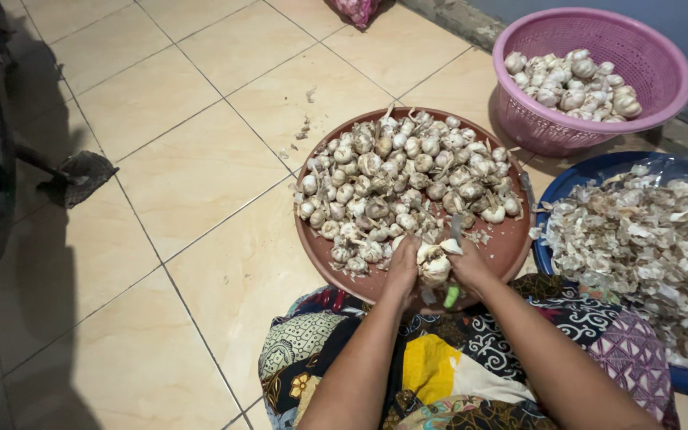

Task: The person sits on the floor trimming garlic bulbs, using a small knife to cut roots and stems off each bulb by hand. They place trimmed bulbs back on the large tray and drop discarded skins and root trimmings into a blue basin beside them, taking untrimmed bulbs from a pink basket.

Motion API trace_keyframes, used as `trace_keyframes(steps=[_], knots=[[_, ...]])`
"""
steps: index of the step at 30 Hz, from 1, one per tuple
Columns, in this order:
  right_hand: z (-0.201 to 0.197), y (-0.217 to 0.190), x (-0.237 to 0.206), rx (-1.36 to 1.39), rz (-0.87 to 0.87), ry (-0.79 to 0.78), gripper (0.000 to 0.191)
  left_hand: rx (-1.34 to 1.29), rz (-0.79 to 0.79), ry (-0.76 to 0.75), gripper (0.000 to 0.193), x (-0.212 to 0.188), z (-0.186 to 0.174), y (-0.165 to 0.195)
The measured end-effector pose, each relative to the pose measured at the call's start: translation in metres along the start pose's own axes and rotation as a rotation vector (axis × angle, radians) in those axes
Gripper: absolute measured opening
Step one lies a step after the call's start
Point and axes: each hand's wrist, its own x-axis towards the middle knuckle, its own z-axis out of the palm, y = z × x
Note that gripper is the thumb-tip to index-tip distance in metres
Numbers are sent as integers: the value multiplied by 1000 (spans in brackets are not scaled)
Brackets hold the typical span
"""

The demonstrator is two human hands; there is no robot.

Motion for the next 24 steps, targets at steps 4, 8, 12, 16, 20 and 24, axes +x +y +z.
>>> trace_keyframes(steps=[4, 8, 12, 16, 20, 24], knots=[[-13, -18, 8, -350, 164, 66, 46, 182, 55, 108, 48, 9, -8, -7], [-37, -24, 11, -366, -65, -167, 54, 307, 112, 168, 61, 12, -9, -5], [-40, -14, 8, -426, -265, -269, 82, 501, 155, 123, 60, 4, -5, 2], [-29, -5, 6, -512, -336, -321, 89, 418, 179, 135, 58, 1, -1, 15], [-25, -4, 2, -421, -280, -410, 70, 451, 91, 148, 59, -3, -3, 23], [-26, -3, -3, -508, -201, -292, 62, 414, 103, 120, 61, -1, -4, 18]])
